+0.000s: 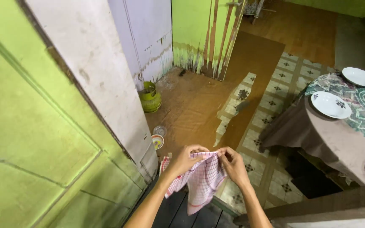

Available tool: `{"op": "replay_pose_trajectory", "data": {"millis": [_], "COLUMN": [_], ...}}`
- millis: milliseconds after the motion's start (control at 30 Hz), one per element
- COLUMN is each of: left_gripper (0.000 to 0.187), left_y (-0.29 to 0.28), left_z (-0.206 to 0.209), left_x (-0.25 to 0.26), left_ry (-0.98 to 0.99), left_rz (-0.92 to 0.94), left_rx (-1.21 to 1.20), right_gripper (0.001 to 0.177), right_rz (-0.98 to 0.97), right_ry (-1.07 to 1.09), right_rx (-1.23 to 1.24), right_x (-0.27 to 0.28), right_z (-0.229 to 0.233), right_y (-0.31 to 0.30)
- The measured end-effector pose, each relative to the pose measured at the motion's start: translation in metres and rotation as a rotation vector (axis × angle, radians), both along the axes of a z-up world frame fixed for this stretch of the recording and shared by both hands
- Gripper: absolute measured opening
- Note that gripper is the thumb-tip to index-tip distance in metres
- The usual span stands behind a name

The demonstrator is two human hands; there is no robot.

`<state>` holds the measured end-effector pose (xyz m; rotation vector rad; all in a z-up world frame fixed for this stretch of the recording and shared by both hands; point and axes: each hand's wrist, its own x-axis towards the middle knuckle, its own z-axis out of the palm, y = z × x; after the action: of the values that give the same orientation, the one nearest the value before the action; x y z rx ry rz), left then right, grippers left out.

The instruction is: The person is folding and manipulating a red and white checkered kitchen towel on a dining table and then placing it on a dish rack.

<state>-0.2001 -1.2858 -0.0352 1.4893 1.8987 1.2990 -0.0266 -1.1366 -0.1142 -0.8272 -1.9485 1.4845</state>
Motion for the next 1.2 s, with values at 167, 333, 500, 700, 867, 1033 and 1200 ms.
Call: {"op": "replay_pose_trajectory", "data": {"millis": [167, 333, 500, 700, 867, 1033, 1200], "left_gripper": [0.025, 0.019, 0.024, 0.03, 0.025, 0.022, 0.012], "left_y": [0.076, 0.152, 0.229, 0.34, 0.467, 0.581, 0.646], "left_z": [0.028, 0.006, -0.043, -0.038, -0.06, -0.01, 0.071], "left_x": [-0.024, -0.037, -0.053, -0.077, -0.104, -0.105, -0.114], "left_ry": [0.048, 0.183, 0.425, 0.049, -0.027, -0.276, -0.082], "left_rz": [-0.091, -0.145, -0.208, -0.229, -0.2, -0.519, -0.632], "left_rx": [-0.051, -0.018, -0.109, -0.235, -0.108, -0.239, -0.404], "right_gripper": [0.014, 0.013, 0.012, 0.008, 0.014, 0.032, 0.018], "right_rz": [-0.207, -0.342, -0.526, -0.609, -0.557, -0.492, -0.491], "right_ry": [0.116, 0.09, 0.083, 0.054, 0.217, 0.107, -0.361], "right_rx": [0.134, 0.413, 0.118, 0.219, -0.096, -0.114, 0.204], "right_x": [-0.014, -0.001, 0.018, 0.001, 0.005, -0.067, -0.092], "right_z": [0.055, 0.076, 0.025, 0.031, -0.043, 0.084, 0.128], "right_y": [0.06, 0.102, 0.168, 0.242, 0.351, 0.437, 0.502]}}
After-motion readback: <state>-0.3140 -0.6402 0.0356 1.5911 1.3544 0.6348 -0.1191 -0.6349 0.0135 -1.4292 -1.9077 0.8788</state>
